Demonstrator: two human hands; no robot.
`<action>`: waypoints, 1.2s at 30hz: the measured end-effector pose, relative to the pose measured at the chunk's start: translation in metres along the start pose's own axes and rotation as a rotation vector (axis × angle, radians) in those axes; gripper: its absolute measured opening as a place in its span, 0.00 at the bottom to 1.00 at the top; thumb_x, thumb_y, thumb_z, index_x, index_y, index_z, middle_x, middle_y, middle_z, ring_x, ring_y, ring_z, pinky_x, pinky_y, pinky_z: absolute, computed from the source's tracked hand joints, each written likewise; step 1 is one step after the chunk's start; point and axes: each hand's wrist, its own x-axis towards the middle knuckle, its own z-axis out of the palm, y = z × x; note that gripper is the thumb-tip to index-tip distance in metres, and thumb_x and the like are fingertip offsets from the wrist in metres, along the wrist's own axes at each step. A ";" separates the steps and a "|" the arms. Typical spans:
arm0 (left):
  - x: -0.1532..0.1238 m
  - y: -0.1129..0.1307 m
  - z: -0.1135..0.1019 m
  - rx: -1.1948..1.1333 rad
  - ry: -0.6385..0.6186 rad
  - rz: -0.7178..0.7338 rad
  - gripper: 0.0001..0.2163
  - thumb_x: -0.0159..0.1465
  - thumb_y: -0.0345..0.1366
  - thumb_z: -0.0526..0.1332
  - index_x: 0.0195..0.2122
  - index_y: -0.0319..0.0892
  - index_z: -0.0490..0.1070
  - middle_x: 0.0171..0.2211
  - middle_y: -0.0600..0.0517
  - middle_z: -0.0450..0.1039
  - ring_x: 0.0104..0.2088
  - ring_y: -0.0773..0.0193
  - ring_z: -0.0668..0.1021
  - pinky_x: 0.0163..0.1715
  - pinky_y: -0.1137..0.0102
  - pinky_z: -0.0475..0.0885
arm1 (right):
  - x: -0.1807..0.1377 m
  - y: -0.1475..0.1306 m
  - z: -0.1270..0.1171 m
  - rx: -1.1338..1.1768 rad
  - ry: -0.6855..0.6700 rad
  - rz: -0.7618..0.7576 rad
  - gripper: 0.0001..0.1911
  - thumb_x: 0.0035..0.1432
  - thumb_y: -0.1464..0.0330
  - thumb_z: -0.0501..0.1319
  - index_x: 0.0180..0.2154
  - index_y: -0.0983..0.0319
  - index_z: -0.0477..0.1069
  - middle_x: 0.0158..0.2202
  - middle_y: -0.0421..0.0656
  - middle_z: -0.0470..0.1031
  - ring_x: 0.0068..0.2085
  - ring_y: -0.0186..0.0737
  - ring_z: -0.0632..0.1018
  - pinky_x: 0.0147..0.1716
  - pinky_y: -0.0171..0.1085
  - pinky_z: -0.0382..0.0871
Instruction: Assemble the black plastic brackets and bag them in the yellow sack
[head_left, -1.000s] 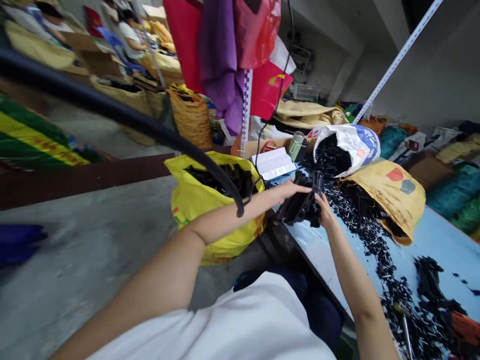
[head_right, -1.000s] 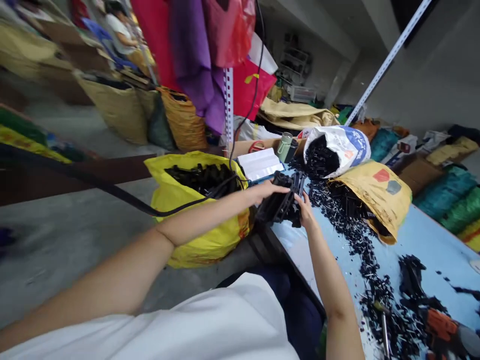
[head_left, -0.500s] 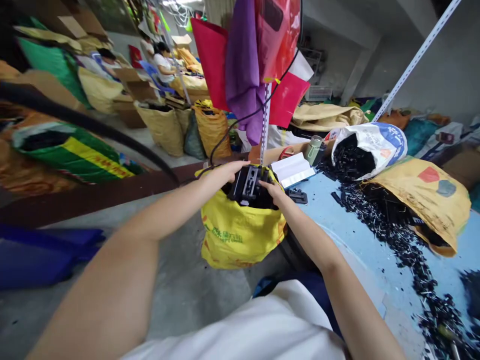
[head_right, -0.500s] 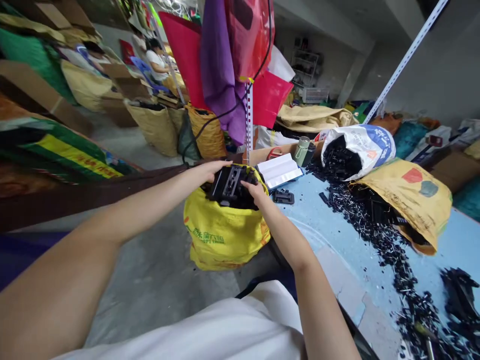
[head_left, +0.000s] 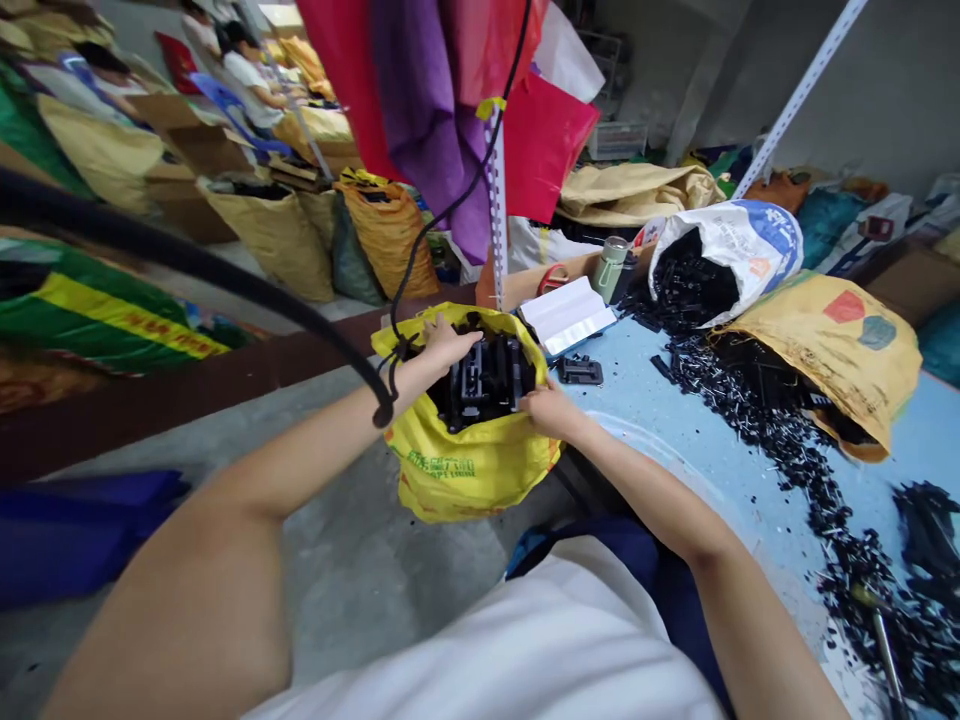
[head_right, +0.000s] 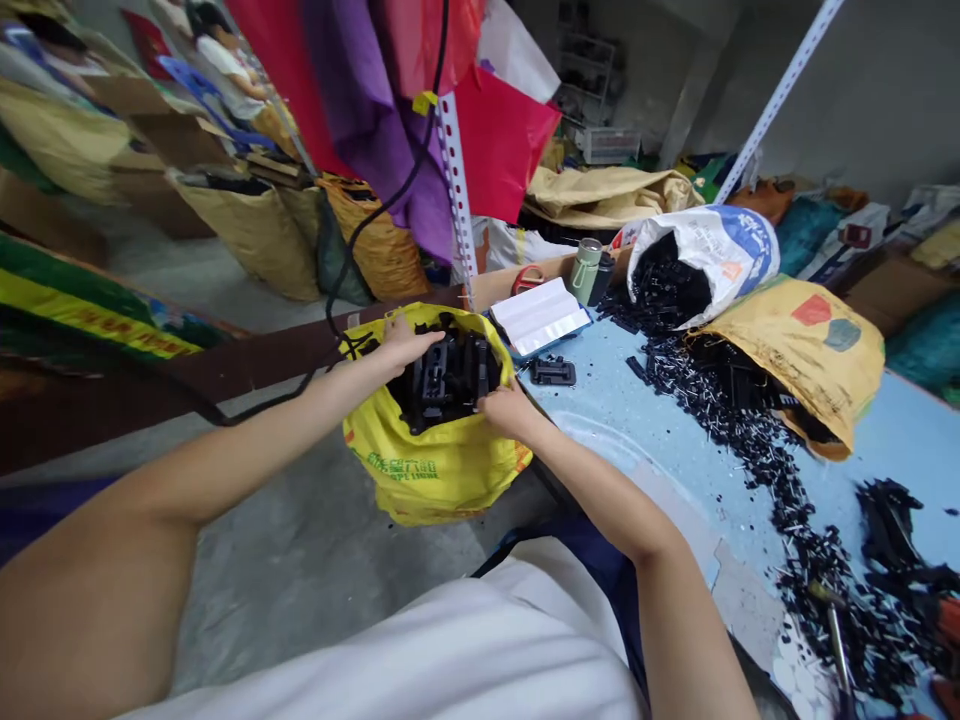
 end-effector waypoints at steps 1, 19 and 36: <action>-0.003 0.009 -0.001 0.009 -0.024 -0.031 0.35 0.57 0.43 0.61 0.56 0.20 0.50 0.60 0.27 0.47 0.61 0.38 0.52 0.55 0.47 0.54 | -0.006 0.003 0.002 0.031 0.002 -0.054 0.08 0.49 0.72 0.64 0.35 0.67 0.73 0.35 0.49 0.76 0.44 0.46 0.73 0.52 0.44 0.58; -0.199 0.175 0.178 -0.332 -0.458 0.812 0.31 0.59 0.44 0.57 0.61 0.40 0.48 0.63 0.35 0.45 0.63 0.48 0.49 0.58 0.50 0.53 | -0.261 0.111 0.095 0.483 0.731 0.811 0.06 0.53 0.70 0.60 0.34 0.61 0.73 0.35 0.43 0.75 0.38 0.36 0.75 0.37 0.35 0.69; -0.226 0.077 0.206 -0.054 -0.475 1.131 0.27 0.61 0.37 0.54 0.62 0.47 0.49 0.55 0.41 0.63 0.60 0.48 0.60 0.55 0.47 0.58 | -0.532 0.272 0.013 0.088 1.000 2.458 0.22 0.59 0.67 0.51 0.53 0.71 0.60 0.57 0.63 0.52 0.57 0.54 0.55 0.53 0.53 0.50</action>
